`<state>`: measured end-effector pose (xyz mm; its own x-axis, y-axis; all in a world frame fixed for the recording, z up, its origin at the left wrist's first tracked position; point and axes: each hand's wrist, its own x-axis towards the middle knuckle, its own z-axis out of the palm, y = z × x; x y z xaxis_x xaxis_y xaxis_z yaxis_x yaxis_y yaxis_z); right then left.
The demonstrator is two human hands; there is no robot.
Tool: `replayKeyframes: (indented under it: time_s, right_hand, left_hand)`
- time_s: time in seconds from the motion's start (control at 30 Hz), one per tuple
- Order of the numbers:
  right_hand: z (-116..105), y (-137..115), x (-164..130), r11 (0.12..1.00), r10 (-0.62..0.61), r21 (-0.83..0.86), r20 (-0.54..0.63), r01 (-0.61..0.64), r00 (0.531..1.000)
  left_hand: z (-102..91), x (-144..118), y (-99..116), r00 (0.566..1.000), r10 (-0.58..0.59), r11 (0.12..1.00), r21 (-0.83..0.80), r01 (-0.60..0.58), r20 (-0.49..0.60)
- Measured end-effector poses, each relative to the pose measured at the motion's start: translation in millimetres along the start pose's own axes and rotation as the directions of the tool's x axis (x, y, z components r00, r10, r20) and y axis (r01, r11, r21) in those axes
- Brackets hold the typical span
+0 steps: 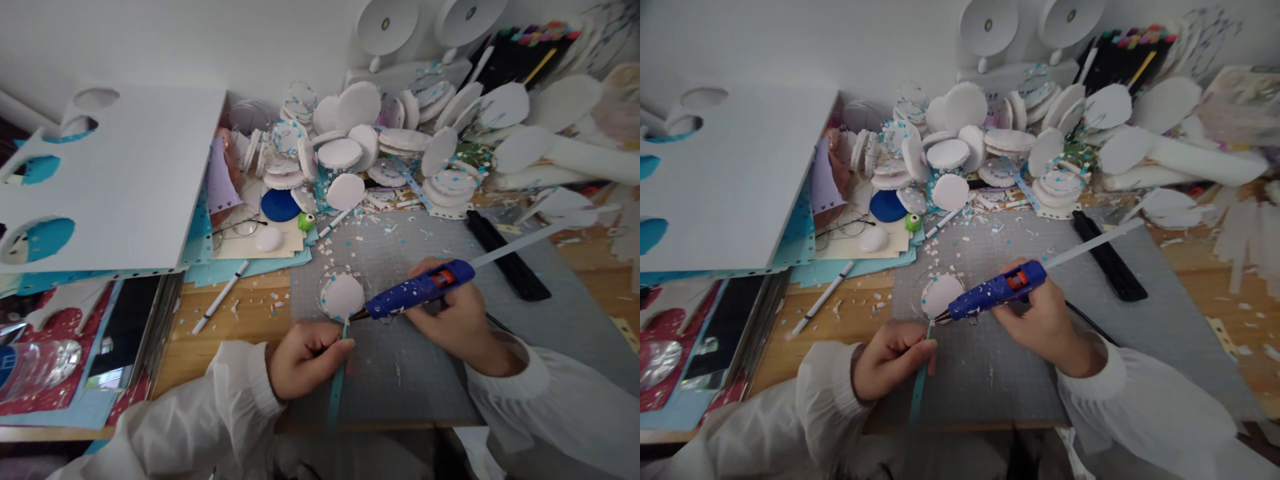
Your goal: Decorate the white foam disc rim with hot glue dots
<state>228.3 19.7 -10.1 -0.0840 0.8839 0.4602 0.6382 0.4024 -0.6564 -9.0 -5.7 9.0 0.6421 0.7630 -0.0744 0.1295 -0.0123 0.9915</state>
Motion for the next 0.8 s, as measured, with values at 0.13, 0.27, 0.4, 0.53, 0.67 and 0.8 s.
replayKeyframes:
  time_s: [0.13, 0.27, 0.4, 0.53, 0.67, 0.8]
  right_hand:
    - [-0.4, 0.8, -1.2, 1.000, 0.001, 0.007, -0.006, -0.001, 1.000]
    - [-1.4, 0.9, -2.1, 1.000, -0.011, -0.005, -0.014, 0.011, 1.000]
    - [-1.1, 1.0, -2.0, 1.000, -0.004, 0.002, -0.023, 0.004, 1.000]
    - [-0.8, 1.7, -2.2, 0.999, 0.000, 0.033, -0.021, 0.001, 1.000]
    - [-1.0, 1.2, -1.8, 0.999, -0.039, 0.030, -0.020, 0.039, 0.999]
    - [-1.7, 0.5, -0.9, 0.999, 0.008, 0.050, -0.059, -0.005, 0.998]
  left_hand:
    - [-0.2, -0.1, 1.0, 1.000, 0.019, 1.000, 0.004, -0.019, 0.006]
    - [0.3, -0.6, 0.2, 1.000, 0.004, 1.000, -0.007, -0.004, 0.007]
    - [0.4, -0.5, 0.7, 1.000, -0.013, 1.000, -0.014, 0.013, 0.003]
    - [0.1, 0.0, 2.4, 1.000, -0.015, 1.000, -0.013, 0.015, 0.006]
    - [0.2, -0.2, 2.6, 1.000, -0.029, 1.000, -0.006, 0.029, 0.004]
    - [0.4, -0.4, 0.8, 1.000, -0.028, 1.000, 0.008, 0.028, 0.004]
